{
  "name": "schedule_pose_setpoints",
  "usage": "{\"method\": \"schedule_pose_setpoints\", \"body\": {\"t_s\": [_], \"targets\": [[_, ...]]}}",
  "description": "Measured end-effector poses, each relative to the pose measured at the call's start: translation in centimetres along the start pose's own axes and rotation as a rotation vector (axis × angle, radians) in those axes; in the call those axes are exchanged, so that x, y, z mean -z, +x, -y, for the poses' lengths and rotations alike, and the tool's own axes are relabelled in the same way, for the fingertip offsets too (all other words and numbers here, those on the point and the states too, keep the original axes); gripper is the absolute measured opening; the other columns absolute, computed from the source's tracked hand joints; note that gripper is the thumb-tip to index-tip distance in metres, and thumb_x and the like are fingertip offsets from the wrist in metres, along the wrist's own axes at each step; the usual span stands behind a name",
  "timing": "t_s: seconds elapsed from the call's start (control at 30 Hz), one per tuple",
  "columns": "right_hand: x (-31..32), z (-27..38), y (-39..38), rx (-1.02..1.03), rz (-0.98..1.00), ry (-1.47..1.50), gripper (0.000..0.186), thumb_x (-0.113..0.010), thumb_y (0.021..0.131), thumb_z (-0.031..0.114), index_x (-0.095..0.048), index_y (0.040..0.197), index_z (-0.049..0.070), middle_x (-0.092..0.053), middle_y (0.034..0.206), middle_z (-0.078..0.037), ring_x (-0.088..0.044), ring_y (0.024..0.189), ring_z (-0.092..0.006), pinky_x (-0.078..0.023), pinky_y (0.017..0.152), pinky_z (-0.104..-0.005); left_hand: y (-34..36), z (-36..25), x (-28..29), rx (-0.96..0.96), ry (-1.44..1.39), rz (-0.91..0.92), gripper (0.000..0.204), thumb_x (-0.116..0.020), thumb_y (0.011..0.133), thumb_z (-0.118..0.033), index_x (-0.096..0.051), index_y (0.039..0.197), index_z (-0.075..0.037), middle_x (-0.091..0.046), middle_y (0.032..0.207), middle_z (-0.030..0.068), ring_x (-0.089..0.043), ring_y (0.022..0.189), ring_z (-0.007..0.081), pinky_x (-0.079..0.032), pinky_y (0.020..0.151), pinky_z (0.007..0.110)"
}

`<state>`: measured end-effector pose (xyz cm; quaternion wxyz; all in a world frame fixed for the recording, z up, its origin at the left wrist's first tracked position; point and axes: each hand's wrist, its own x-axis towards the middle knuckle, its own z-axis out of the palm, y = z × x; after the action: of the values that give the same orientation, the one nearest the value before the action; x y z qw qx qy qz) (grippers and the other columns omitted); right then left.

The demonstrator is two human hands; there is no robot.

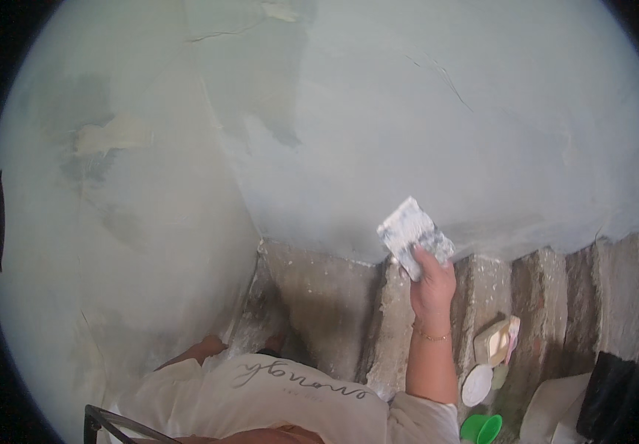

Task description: The person patches cracks in a wall with a spatula and applies primer or paint to the surface using a brush.

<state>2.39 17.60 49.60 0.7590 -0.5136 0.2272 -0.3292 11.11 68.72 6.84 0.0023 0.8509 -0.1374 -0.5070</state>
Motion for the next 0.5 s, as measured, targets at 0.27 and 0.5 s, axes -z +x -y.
{"method": "schedule_pose_setpoints", "body": {"t_s": [0.27,0.5], "targets": [[-16.7,4.1,5.2,1.444,0.003,-1.007,0.040,-0.057,0.077,-0.005,-0.061,0.116,-0.003,-0.049,0.074,-0.007,-0.049,0.068,-0.0196,-0.040,0.063,-0.0286,-0.1,2.2,-2.4,0.113,-0.276,-0.077,0.052,-0.067,0.078,-0.046,-0.067,0.080,0.006,-0.066,0.082,0.0209,-0.065,0.071,0.0318,-0.053,0.070,0.041],[-25.6,5.6,10.0,1.928,-0.015,-1.256,0.055,-0.062,0.064,-0.007,-0.065,0.118,0.005,-0.054,0.081,-0.007,-0.054,0.072,-0.0215,-0.044,0.060,-0.0289,0.7,2.4,-3.7,0.142,-0.455,-0.062,0.057,-0.066,0.075,-0.049,-0.069,0.090,0.007,-0.067,0.093,0.0257,-0.066,0.089,0.0387,-0.051,0.083,0.043]]}}
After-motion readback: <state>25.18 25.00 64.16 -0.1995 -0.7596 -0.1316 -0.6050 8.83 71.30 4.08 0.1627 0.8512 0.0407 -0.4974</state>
